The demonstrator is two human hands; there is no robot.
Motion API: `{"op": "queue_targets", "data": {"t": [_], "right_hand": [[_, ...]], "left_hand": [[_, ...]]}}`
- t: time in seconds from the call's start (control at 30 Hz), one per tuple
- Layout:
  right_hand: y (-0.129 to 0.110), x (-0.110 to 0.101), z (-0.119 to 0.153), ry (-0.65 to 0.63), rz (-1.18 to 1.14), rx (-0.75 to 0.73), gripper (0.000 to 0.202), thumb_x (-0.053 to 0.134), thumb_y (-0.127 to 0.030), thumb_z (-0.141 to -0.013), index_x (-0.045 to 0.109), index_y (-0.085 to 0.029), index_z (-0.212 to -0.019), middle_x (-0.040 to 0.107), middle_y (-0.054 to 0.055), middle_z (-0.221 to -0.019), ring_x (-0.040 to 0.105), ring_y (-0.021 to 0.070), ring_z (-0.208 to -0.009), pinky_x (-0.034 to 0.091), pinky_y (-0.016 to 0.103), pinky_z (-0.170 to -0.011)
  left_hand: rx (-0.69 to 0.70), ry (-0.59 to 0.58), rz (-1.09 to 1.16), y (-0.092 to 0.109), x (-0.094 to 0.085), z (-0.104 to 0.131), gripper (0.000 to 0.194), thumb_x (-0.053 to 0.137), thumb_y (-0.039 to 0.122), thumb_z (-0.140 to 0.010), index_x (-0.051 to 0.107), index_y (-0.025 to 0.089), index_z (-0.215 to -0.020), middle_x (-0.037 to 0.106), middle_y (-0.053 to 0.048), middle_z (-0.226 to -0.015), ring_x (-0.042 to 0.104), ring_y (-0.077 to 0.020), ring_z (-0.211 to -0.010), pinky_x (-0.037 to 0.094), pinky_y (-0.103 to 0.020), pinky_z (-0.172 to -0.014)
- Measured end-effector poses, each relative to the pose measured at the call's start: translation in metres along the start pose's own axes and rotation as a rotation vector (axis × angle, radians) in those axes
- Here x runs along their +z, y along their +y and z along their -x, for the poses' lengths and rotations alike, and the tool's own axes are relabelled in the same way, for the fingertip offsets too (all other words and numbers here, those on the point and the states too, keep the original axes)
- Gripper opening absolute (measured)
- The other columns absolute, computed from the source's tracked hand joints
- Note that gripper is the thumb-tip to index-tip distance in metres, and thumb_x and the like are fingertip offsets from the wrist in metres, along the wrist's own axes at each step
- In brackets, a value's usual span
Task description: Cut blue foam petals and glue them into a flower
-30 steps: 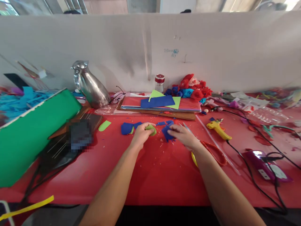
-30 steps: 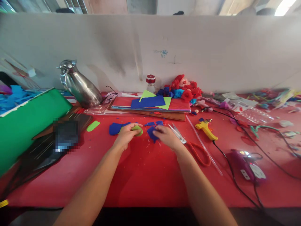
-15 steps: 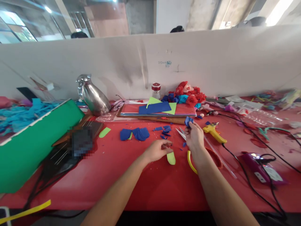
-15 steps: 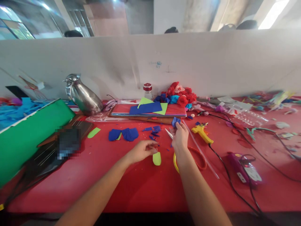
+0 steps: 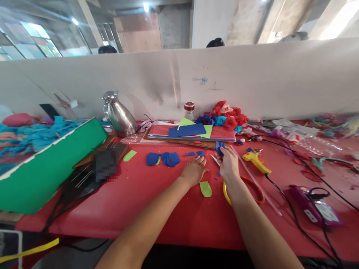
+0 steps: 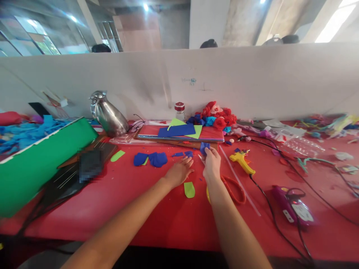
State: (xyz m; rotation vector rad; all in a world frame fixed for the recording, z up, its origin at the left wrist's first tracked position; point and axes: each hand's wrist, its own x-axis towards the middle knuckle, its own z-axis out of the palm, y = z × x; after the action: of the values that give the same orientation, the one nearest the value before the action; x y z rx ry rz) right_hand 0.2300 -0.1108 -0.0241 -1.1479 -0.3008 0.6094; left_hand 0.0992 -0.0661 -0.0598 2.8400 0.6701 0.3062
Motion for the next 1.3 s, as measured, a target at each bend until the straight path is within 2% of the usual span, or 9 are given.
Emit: {"op": "queue_targets", "data": {"t": [0.1,0.23,0.37,0.57,0.7,0.83,0.97,1.13,1.3], "right_hand": [[0.000,0.002,0.003,-0.009,0.007,0.013,0.019,0.067,-0.029,-0.057,0.053,-0.021,-0.067,0.049,-0.009,-0.049,0.041,0.0057,-0.039,0.031,0.018,-0.037],[0.001,0.004,0.006,-0.007,0.026,0.021,0.017,0.065,-0.028,-0.057,0.052,-0.021,-0.066,0.048,-0.009,-0.047,0.039,0.0061,-0.038,0.029,0.020,-0.037],[0.002,0.005,0.007,-0.013,0.065,0.013,0.017,0.065,-0.029,-0.058,0.052,-0.021,-0.066,0.047,-0.008,-0.046,0.039,0.0073,-0.039,0.027,0.021,-0.037],[0.004,0.003,0.003,-0.023,0.116,-0.010,0.015,0.064,-0.030,-0.060,0.053,-0.021,-0.066,0.046,-0.009,-0.047,0.038,0.0071,-0.039,0.026,0.021,-0.038],[0.005,0.002,0.003,-0.045,0.131,-0.025,0.017,0.066,-0.031,-0.060,0.053,-0.021,-0.066,0.047,-0.008,-0.048,0.038,0.0072,-0.039,0.026,0.021,-0.038],[0.007,0.005,0.006,-0.052,0.142,-0.033,0.017,0.066,-0.030,-0.059,0.054,-0.020,-0.067,0.050,-0.008,-0.049,0.039,0.0071,-0.040,0.027,0.021,-0.038],[0.009,0.006,0.009,-0.044,0.153,-0.044,0.015,0.064,-0.029,-0.059,0.057,-0.019,-0.067,0.050,-0.008,-0.049,0.039,0.0070,-0.040,0.028,0.021,-0.039],[0.010,0.006,0.011,-0.061,0.166,-0.070,0.014,0.064,-0.029,-0.060,0.058,-0.019,-0.067,0.050,-0.008,-0.046,0.038,0.0074,-0.039,0.027,0.021,-0.039],[0.011,0.009,0.016,-0.115,0.180,-0.084,0.014,0.064,-0.030,-0.061,0.059,-0.019,-0.067,0.051,-0.007,-0.047,0.038,0.0070,-0.039,0.026,0.022,-0.038]], "left_hand": [[-0.028,0.034,0.094,-0.008,-0.003,0.018,0.034,0.047,0.021,-0.089,0.058,0.014,-0.120,0.055,-0.015,-0.133,0.048,-0.0224,-0.127,0.036,-0.036,-0.107],[-0.135,0.159,0.401,-0.015,-0.018,0.038,0.028,0.049,0.023,-0.088,0.066,0.018,-0.110,0.066,-0.011,-0.118,0.058,-0.0227,-0.115,0.045,-0.038,-0.099],[-0.243,0.346,0.581,-0.018,-0.033,0.039,0.037,0.040,0.027,-0.092,0.057,0.019,-0.124,0.061,-0.011,-0.127,0.056,-0.0209,-0.119,0.042,-0.038,-0.102],[-0.141,0.138,0.378,-0.017,-0.013,0.033,0.038,0.054,0.027,-0.086,0.057,0.022,-0.123,0.046,-0.009,-0.143,0.035,-0.0238,-0.136,0.027,-0.044,-0.111],[-0.133,0.137,0.297,-0.016,0.000,0.036,0.026,0.049,0.024,-0.089,0.065,0.020,-0.108,0.061,-0.009,-0.124,0.050,-0.0218,-0.122,0.036,-0.039,-0.106],[-0.083,0.127,0.227,-0.015,-0.005,0.050,0.029,0.043,0.009,-0.086,0.064,0.016,-0.104,0.063,-0.010,-0.108,0.055,-0.0210,-0.106,0.044,-0.036,-0.095],[-0.094,0.072,0.129,-0.014,-0.016,0.073,0.042,0.038,-0.006,-0.073,0.059,0.015,-0.102,0.056,-0.010,-0.108,0.050,-0.0219,-0.103,0.044,-0.037,-0.091],[-0.187,0.087,0.175,-0.019,-0.032,0.109,0.044,0.034,-0.010,-0.066,0.055,0.017,-0.093,0.054,-0.009,-0.103,0.048,-0.0213,-0.101,0.044,-0.038,-0.090],[-0.377,0.120,0.190,-0.018,-0.053,0.175,0.047,0.032,-0.010,-0.059,0.054,0.019,-0.089,0.055,-0.007,-0.097,0.049,-0.0200,-0.096,0.045,-0.036,-0.088]]}}
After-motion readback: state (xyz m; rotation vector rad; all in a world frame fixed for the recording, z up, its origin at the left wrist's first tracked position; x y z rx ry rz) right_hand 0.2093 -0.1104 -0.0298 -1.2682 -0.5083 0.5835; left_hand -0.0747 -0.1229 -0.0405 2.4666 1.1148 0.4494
